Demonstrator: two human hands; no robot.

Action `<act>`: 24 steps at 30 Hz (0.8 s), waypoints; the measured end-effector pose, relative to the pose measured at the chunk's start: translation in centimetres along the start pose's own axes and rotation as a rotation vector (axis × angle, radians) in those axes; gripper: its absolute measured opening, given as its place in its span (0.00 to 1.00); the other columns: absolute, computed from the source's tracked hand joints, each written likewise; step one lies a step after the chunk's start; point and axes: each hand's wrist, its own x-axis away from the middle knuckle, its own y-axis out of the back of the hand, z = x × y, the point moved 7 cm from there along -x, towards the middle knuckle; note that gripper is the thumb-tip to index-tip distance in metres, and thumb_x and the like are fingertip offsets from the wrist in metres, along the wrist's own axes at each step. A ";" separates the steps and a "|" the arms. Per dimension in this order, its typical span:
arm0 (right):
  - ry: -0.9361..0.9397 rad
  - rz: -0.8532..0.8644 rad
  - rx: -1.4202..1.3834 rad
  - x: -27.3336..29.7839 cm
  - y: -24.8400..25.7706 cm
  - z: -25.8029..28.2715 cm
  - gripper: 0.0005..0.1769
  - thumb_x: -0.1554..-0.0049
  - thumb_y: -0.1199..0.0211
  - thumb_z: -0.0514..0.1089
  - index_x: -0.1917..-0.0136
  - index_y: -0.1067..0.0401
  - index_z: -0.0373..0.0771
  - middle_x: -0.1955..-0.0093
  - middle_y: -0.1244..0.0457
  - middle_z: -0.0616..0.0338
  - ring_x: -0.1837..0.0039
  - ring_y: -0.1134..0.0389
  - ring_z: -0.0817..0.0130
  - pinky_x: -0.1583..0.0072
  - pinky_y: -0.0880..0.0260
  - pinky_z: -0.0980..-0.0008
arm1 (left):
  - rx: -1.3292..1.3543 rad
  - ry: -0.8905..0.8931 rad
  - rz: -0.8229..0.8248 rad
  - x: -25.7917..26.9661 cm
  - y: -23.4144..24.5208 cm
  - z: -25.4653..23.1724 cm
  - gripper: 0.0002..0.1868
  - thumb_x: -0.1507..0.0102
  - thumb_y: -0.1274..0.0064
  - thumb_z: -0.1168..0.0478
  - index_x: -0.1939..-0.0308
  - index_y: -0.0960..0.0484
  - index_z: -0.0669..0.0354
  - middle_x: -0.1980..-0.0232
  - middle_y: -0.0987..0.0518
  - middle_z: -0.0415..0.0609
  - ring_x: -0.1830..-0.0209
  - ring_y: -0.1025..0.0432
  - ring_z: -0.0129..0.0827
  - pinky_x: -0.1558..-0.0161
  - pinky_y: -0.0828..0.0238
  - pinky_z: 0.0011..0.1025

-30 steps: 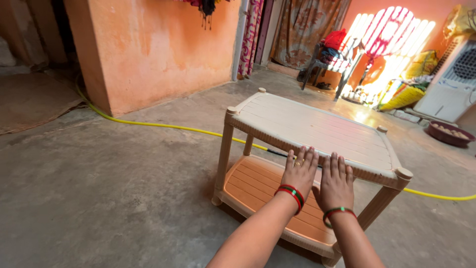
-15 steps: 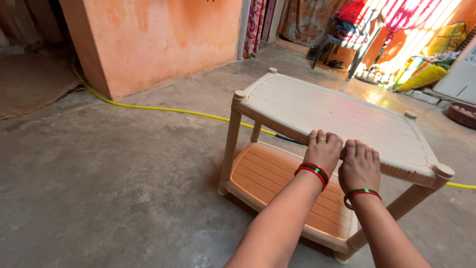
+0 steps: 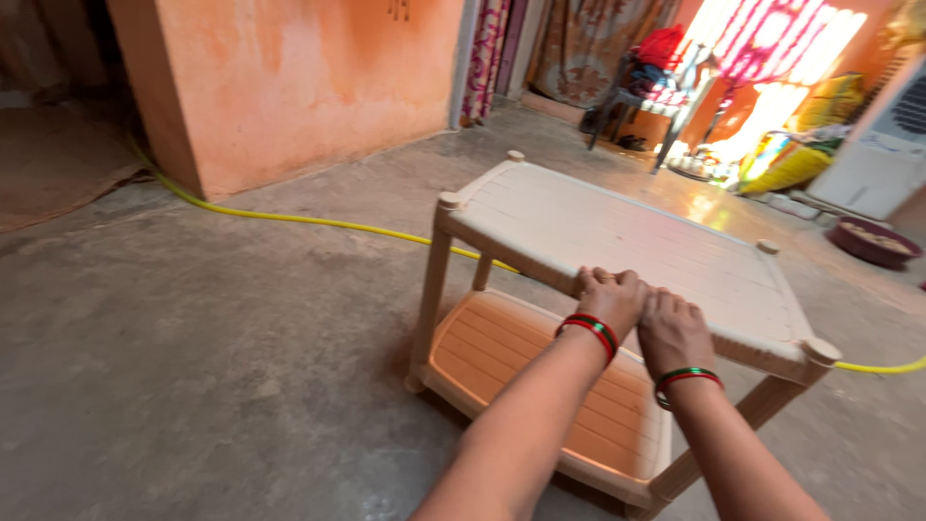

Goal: The person disassembles a two-tier plastic step stool by hand. They remove the top tier, then detach the four leg caps from the frame, leaving the frame and caps separated on the floor.

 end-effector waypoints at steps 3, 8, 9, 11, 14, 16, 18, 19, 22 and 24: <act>0.034 0.026 0.013 1.1 1.3 0.0 0.14 0.43 0.46 0.42 0.45 0.32 0.36 0.47 0.34 0.54 0.42 0.31 0.61 0.43 0.31 0.63 | 0.080 -0.014 -0.022 0.9 1.0 -0.3 0.12 0.33 0.54 0.55 0.50 0.21 0.50 0.48 0.25 0.57 0.48 0.26 0.65 0.43 0.34 0.70; 0.003 -0.025 -0.247 2.9 3.7 -1.4 0.19 0.47 0.45 0.41 0.42 0.33 0.35 0.41 0.34 0.51 0.38 0.31 0.58 0.40 0.31 0.59 | 0.039 -0.065 -0.052 3.0 3.6 0.0 0.12 0.34 0.53 0.56 0.50 0.22 0.55 0.47 0.25 0.58 0.47 0.26 0.64 0.42 0.35 0.67; -0.008 -0.021 -0.308 3.3 3.8 -2.1 0.20 0.49 0.45 0.39 0.41 0.33 0.35 0.39 0.34 0.52 0.36 0.32 0.58 0.39 0.32 0.58 | 0.014 -0.068 -0.052 3.3 4.2 0.2 0.12 0.34 0.52 0.57 0.49 0.22 0.56 0.46 0.25 0.58 0.46 0.26 0.63 0.40 0.35 0.65; -0.114 0.152 -0.342 4.4 2.6 -4.9 0.19 0.46 0.42 0.45 0.42 0.34 0.38 0.37 0.35 0.53 0.33 0.33 0.60 0.36 0.33 0.60 | 0.021 -0.057 0.033 3.3 4.9 0.2 0.14 0.33 0.52 0.58 0.46 0.23 0.60 0.43 0.25 0.60 0.43 0.27 0.63 0.39 0.37 0.64; -0.194 0.184 -0.282 6.0 1.9 -8.7 0.22 0.45 0.40 0.47 0.38 0.35 0.39 0.33 0.36 0.52 0.29 0.35 0.61 0.32 0.35 0.63 | -0.021 -0.071 0.131 3.0 5.9 -0.1 0.21 0.35 0.51 0.57 0.40 0.26 0.64 0.38 0.27 0.63 0.38 0.31 0.62 0.37 0.40 0.59; -0.227 0.153 -0.255 7.3 1.5 -9.5 0.29 0.48 0.37 0.48 0.35 0.36 0.39 0.30 0.38 0.53 0.27 0.38 0.62 0.29 0.39 0.62 | -0.023 -0.077 0.177 3.0 6.3 -0.3 0.26 0.36 0.51 0.56 0.37 0.29 0.66 0.35 0.28 0.64 0.34 0.33 0.60 0.35 0.42 0.55; -0.270 0.136 -0.276 8.2 1.1 -9.6 0.39 0.54 0.33 0.52 0.31 0.38 0.41 0.27 0.40 0.55 0.25 0.42 0.61 0.26 0.45 0.60 | 0.015 -0.071 0.208 3.1 6.4 -0.3 0.29 0.37 0.50 0.56 0.34 0.31 0.66 0.32 0.30 0.63 0.31 0.34 0.55 0.32 0.45 0.50; -0.325 0.151 -0.270 8.6 0.7 -9.5 0.42 0.55 0.31 0.54 0.30 0.39 0.41 0.27 0.42 0.54 0.24 0.45 0.60 0.25 0.49 0.58 | 0.056 -0.056 0.187 3.0 6.7 -0.1 0.27 0.36 0.51 0.56 0.34 0.31 0.65 0.31 0.30 0.62 0.31 0.34 0.55 0.31 0.45 0.50; -0.455 0.193 -0.257 9.2 0.3 -9.1 0.49 0.58 0.29 0.59 0.27 0.41 0.43 0.26 0.45 0.55 0.21 0.51 0.59 0.22 0.60 0.53 | 0.162 -0.028 0.165 2.3 7.0 0.2 0.24 0.33 0.52 0.58 0.34 0.30 0.60 0.29 0.30 0.59 0.30 0.34 0.54 0.29 0.46 0.49; -0.495 0.219 -0.263 9.0 0.1 -8.6 0.50 0.58 0.28 0.61 0.28 0.42 0.42 0.25 0.46 0.56 0.20 0.53 0.60 0.21 0.63 0.50 | 0.209 -0.037 0.206 1.7 6.8 0.4 0.21 0.31 0.53 0.59 0.34 0.29 0.57 0.27 0.30 0.56 0.28 0.35 0.56 0.28 0.46 0.50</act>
